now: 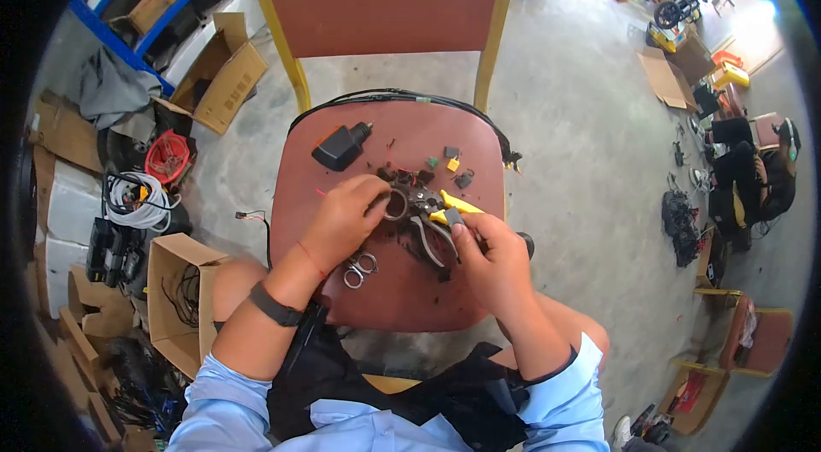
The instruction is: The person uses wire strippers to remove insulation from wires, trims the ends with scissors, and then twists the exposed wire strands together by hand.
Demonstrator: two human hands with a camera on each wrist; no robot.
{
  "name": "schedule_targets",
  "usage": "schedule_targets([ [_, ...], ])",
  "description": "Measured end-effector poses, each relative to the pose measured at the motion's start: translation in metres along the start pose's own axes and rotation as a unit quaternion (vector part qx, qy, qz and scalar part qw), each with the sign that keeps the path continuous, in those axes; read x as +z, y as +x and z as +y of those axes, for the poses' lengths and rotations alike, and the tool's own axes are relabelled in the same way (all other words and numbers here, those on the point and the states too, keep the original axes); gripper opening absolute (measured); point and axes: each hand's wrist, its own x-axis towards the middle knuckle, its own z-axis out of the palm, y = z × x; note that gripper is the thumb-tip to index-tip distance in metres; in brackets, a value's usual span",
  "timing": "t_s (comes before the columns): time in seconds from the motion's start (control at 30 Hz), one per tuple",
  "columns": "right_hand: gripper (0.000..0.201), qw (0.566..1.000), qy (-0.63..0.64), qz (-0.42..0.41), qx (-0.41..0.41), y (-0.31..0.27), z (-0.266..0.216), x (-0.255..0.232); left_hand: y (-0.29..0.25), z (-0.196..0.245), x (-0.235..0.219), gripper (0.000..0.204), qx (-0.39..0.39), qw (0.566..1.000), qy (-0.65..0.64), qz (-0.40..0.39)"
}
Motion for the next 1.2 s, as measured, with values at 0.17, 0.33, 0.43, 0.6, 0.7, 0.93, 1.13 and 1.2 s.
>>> schedule_targets([
  [0.17, 0.02, 0.999, -0.008, -0.015, -0.028, -0.006, 0.008, -0.007, -0.01, 0.01, -0.028, 0.016, -0.017, 0.99, 0.065, -0.127],
  [0.33, 0.018, 0.997, 0.009, -0.041, -0.059, -0.01, 0.009, 0.002, -0.013, 0.015, -0.029, 0.017, -0.016, 0.983, 0.084, -0.16],
  [0.43, 0.017, 0.992, -0.049, -0.046, -0.107, -0.012, -0.002, 0.005, -0.01, 0.022, -0.034, 0.017, -0.024, 0.989, 0.059, -0.136],
  [0.6, 0.015, 0.983, -0.092, -0.053, -0.151, -0.013, 0.001, 0.016, -0.013, 0.032, -0.035, 0.017, -0.039, 0.982, 0.041, -0.178],
  [0.7, 0.014, 0.98, -0.105, -0.051, -0.159, -0.013, 0.0, 0.022, -0.016, 0.03, -0.024, 0.016, -0.025, 0.985, 0.03, -0.166],
  [0.93, 0.016, 0.957, -0.186, -0.058, -0.215, -0.014, 0.007, 0.032, -0.02, 0.029, -0.016, 0.015, -0.039, 0.983, 0.055, -0.173],
  [1.13, 0.022, 0.938, -0.227, -0.062, -0.256, -0.014, 0.006, 0.036, -0.023, 0.029, -0.014, 0.014, -0.047, 0.985, 0.046, -0.161],
  [1.2, 0.023, 0.933, -0.233, -0.056, -0.267, -0.014, 0.009, 0.038, -0.022, 0.031, -0.014, 0.014, -0.057, 0.984, 0.045, -0.163],
])
